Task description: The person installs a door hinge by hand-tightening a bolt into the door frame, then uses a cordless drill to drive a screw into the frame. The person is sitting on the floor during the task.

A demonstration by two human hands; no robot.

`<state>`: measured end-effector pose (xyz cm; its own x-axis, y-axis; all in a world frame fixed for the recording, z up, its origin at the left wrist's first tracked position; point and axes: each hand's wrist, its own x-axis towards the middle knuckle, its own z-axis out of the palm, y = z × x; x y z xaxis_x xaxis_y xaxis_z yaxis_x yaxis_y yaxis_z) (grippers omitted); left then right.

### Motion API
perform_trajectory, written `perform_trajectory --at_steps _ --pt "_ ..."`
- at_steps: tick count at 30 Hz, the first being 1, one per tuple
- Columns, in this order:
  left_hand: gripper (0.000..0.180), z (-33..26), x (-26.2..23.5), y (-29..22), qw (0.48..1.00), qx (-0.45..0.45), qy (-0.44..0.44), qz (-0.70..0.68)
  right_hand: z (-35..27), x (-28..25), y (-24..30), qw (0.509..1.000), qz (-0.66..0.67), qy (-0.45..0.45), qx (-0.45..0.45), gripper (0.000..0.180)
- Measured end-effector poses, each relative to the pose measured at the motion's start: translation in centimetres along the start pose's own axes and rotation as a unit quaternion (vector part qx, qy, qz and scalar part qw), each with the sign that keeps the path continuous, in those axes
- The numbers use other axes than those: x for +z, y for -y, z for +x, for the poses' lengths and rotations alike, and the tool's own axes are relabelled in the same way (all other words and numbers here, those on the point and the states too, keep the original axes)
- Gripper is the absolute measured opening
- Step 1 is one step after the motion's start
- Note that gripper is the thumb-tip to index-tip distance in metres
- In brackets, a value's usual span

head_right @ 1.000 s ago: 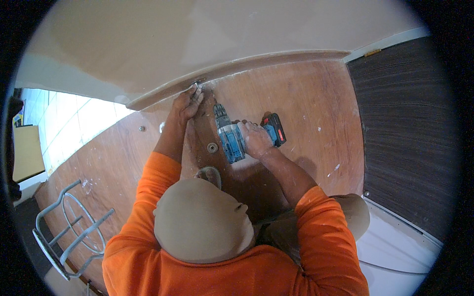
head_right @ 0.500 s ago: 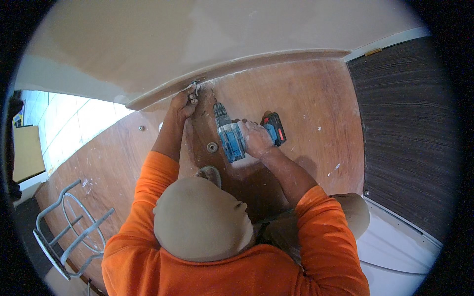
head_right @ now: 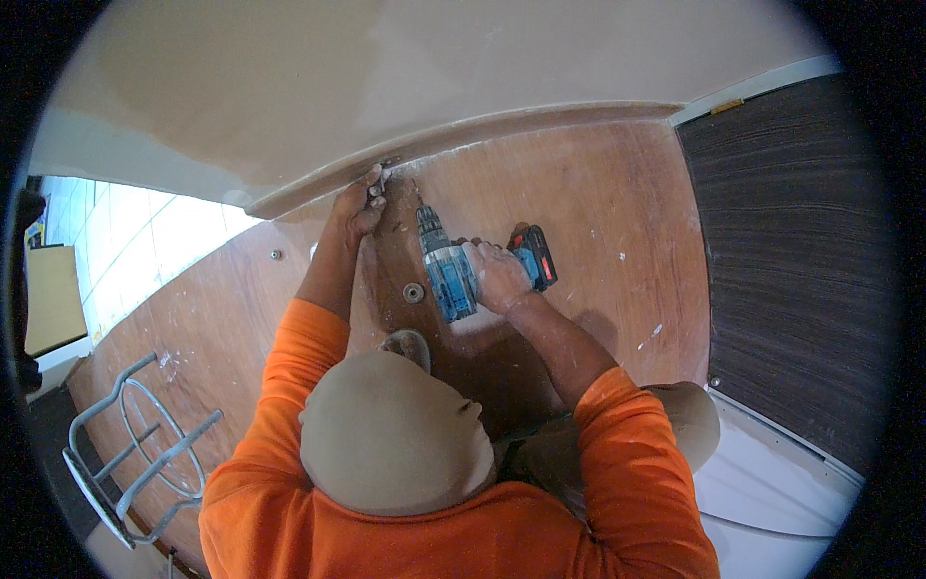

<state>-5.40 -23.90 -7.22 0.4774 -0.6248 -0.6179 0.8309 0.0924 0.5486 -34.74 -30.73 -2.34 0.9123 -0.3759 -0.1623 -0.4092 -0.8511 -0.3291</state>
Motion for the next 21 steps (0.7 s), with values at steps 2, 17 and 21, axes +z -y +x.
perform_trajectory --at_steps 2,17,21 --pt "0.011 -0.3 0.0 -0.3 1.000 0.000 0.016 0.021 0.1 0.0 0.0 1.000 0.002 -0.008 -0.004 0.060" --pt "0.019 -0.5 0.1 -0.5 0.992 0.005 -0.032 0.122 1.4 -1.5 1.2 1.000 0.017 0.010 -0.024 0.052" --pt "0.020 -0.2 -0.1 -0.5 0.989 -0.014 -0.040 0.144 2.1 -1.9 1.7 0.999 0.013 0.024 -0.019 0.053"
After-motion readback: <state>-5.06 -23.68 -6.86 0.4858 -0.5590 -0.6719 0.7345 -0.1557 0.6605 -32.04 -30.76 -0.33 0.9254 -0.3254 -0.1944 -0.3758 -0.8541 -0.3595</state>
